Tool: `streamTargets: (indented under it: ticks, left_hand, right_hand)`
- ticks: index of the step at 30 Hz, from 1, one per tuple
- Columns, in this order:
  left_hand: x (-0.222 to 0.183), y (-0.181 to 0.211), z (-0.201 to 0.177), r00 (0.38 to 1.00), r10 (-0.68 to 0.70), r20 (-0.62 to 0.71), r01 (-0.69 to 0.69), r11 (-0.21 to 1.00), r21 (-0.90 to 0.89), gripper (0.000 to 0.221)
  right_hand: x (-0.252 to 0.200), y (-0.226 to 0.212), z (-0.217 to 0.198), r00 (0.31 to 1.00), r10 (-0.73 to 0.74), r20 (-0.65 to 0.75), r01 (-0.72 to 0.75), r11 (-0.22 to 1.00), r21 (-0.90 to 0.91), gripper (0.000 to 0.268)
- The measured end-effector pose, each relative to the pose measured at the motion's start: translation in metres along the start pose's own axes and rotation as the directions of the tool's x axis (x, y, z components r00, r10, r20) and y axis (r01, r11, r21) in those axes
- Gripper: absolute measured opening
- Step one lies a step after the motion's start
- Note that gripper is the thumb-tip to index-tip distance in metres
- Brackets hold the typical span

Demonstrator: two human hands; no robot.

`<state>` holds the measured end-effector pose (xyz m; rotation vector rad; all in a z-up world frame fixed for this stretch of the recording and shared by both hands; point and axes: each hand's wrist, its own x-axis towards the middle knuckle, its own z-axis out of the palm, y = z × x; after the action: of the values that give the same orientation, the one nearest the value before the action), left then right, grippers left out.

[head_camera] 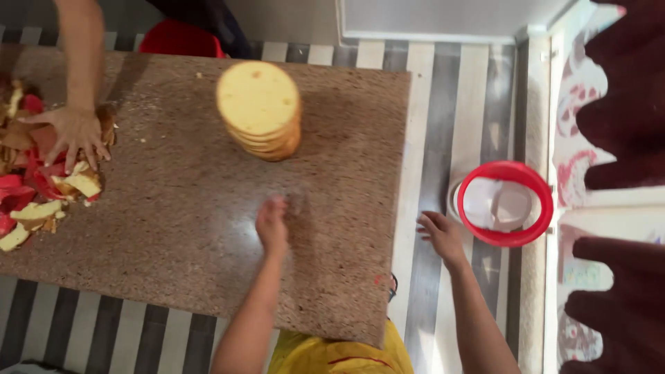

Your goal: The person picks up round cake slices one at a time and arranges them in rows on trays and boards, grouping yellow, red, and brown slices into separate areas and stacking some slices. Another worker assists with moving slices at the far end of the table.

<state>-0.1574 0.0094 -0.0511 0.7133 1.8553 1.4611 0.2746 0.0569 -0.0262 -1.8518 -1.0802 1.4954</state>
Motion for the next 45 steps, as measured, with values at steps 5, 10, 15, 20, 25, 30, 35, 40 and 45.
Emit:
streamTargets:
  ticks: [5, 10, 15, 20, 25, 30, 35, 40, 45]
  left_hand:
    - [0.182, 0.056, -0.046, 0.966, -0.187, 0.180, 0.208, 0.973, -0.105, 0.084]
    - [0.237, 0.128, -0.010, 0.821, -0.291, 0.491, 0.312, 0.949, 0.042, 0.094]
    - [0.215, 0.143, -0.002, 0.762, -0.302, 0.573, 0.305, 0.948, 0.094, 0.090]
    - [0.153, 0.138, -0.019, 0.701, -0.298, 0.647, 0.321, 0.943, 0.087, 0.079]
    - [0.030, 0.122, -0.050, 0.650, -0.310, 0.694, 0.377, 0.924, 0.060, 0.074]
    - [-0.098, 0.074, -0.056, 0.646, -0.307, 0.699, 0.359, 0.930, 0.076, 0.073]
    - [-0.188, 0.042, -0.063, 0.726, -0.216, 0.653, 0.255, 0.966, 0.037, 0.072]
    - [-0.231, 0.011, -0.060, 0.765, -0.128, 0.631, 0.170, 0.985, -0.007, 0.071]
    - [-0.222, 0.028, -0.069, 0.873, 0.031, 0.486, -0.056, 0.998, 0.036, 0.065]
  right_hand:
    - [-0.001, -0.146, 0.132, 0.937, -0.173, 0.304, 0.082, 0.954, 0.289, 0.066]
    - [0.063, -0.201, 0.248, 0.944, -0.105, 0.312, -0.052, 0.887, 0.459, 0.073]
    - [0.110, -0.171, 0.287, 0.888, -0.248, 0.387, -0.067, 0.763, 0.643, 0.068]
    - [0.055, -0.155, 0.262, 0.869, -0.239, 0.433, -0.141, 0.719, 0.680, 0.065]
    - [-0.024, -0.059, 0.195, 0.841, -0.354, 0.408, -0.075, 0.671, 0.738, 0.060]
    - [-0.107, 0.014, 0.125, 0.902, -0.327, 0.283, -0.035, 0.598, 0.801, 0.059]
    - [-0.155, 0.070, 0.088, 0.946, -0.275, 0.172, 0.060, 0.668, 0.742, 0.058]
    - [-0.185, 0.112, 0.070, 0.965, -0.249, 0.078, 0.134, 0.732, 0.668, 0.057]
    - [-0.201, 0.082, 0.057, 0.963, -0.264, 0.062, 0.183, 0.800, 0.571, 0.057]
